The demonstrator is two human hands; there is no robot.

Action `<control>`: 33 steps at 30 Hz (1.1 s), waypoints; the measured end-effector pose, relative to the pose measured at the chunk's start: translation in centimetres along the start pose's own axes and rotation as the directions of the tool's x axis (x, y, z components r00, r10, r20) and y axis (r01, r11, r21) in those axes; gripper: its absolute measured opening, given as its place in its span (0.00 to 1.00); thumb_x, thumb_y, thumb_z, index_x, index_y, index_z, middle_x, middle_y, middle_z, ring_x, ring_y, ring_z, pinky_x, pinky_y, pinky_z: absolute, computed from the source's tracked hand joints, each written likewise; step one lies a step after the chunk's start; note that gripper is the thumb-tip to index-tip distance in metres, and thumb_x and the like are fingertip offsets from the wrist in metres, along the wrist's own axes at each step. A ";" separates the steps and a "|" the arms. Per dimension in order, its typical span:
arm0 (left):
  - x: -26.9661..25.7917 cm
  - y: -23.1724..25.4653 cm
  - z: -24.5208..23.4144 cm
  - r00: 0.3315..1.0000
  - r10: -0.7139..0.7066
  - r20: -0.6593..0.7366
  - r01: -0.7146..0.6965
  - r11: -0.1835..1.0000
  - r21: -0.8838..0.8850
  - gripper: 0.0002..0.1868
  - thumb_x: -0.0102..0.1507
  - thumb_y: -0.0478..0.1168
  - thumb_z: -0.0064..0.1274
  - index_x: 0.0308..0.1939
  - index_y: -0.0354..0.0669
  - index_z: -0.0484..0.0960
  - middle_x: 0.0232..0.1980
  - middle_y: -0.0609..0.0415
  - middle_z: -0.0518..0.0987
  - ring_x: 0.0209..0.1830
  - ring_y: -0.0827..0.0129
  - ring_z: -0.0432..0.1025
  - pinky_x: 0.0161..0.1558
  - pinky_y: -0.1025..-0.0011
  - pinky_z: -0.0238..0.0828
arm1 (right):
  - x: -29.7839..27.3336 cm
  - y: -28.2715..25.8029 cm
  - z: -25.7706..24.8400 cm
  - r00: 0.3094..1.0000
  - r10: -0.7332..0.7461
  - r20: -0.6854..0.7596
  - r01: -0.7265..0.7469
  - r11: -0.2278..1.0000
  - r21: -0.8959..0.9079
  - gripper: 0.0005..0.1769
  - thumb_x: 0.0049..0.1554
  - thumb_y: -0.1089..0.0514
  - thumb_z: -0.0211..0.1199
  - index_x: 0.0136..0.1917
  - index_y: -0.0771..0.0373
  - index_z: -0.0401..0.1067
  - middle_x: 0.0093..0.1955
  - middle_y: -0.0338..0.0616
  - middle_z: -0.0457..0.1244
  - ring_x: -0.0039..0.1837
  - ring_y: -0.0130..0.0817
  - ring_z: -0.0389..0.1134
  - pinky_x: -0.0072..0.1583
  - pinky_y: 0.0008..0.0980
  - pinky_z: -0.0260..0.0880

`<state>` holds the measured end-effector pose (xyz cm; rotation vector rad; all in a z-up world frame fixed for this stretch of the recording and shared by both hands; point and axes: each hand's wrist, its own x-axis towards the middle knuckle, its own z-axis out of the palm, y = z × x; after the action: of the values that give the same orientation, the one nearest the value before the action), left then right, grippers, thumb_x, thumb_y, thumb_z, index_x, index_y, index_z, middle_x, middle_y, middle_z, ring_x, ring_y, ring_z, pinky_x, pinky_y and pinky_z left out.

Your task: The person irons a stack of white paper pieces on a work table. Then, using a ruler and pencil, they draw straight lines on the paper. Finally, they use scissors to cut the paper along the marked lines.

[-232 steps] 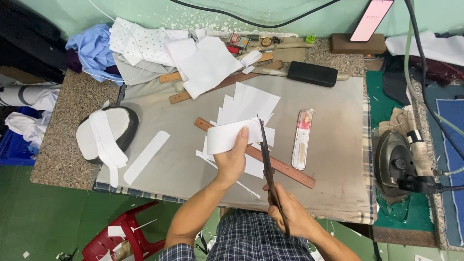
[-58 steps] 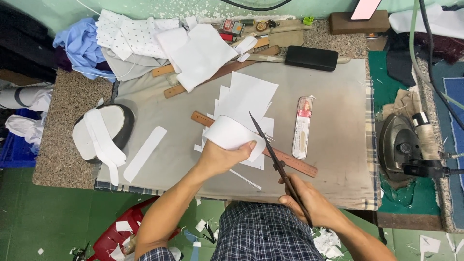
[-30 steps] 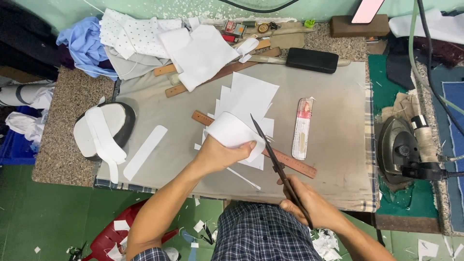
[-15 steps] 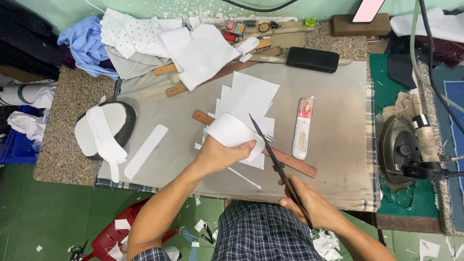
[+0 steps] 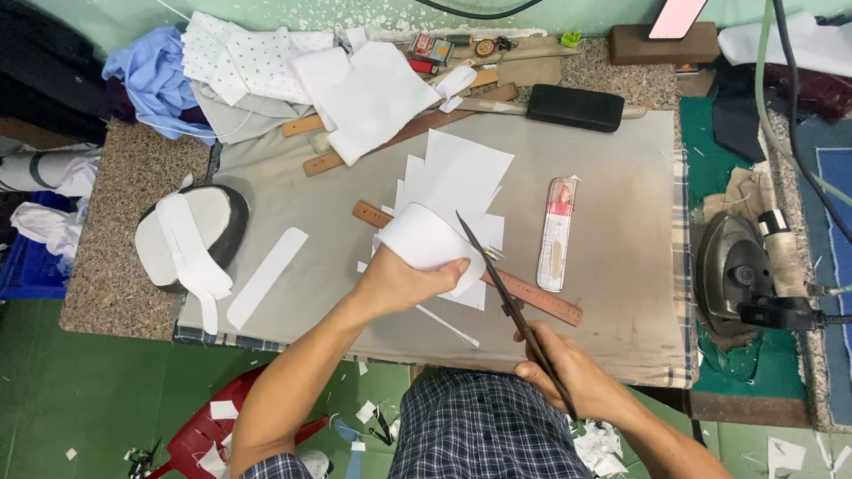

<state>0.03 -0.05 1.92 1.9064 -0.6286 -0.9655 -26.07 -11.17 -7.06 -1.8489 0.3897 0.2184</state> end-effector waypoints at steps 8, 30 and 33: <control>0.1 0.4 -0.4 0.999 -0.045 0.027 0.045 0.999 0.032 0.18 0.51 0.44 0.65 0.45 0.50 0.83 0.43 0.60 0.86 0.45 0.75 0.79 0.45 0.75 0.77 | 0.0 -0.3 -0.3 0.998 0.052 0.037 -0.055 0.996 0.076 0.29 0.60 0.35 0.53 0.61 0.60 0.64 0.20 0.30 0.53 0.20 0.23 0.54 0.25 0.26 0.59; 0.1 -7.0 5.1 0.899 0.439 -0.009 -0.424 0.863 -0.275 0.12 0.66 0.39 0.55 0.53 0.40 0.83 0.49 0.50 0.85 0.51 0.63 0.79 0.57 0.66 0.81 | 3.2 2.1 0.6 0.831 -0.321 -0.453 0.400 0.912 0.088 0.34 0.53 0.45 0.71 0.63 0.68 0.66 0.41 0.41 0.71 0.38 0.25 0.73 0.43 0.24 0.76; -0.6 -7.2 8.6 0.811 0.572 -0.123 -0.581 0.764 -0.280 0.19 0.70 0.38 0.47 0.62 0.30 0.78 0.63 0.35 0.79 0.68 0.50 0.68 0.66 0.53 0.65 | 5.2 0.4 1.3 0.744 -0.243 -0.623 0.502 0.818 0.281 0.24 0.50 0.65 0.75 0.56 0.71 0.68 0.36 0.51 0.74 0.20 0.30 0.66 0.24 0.27 0.66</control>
<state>-7.04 -0.28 -6.80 1.3177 -0.9226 -0.5827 -21.33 -10.81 -9.56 -1.4663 0.4052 -0.6830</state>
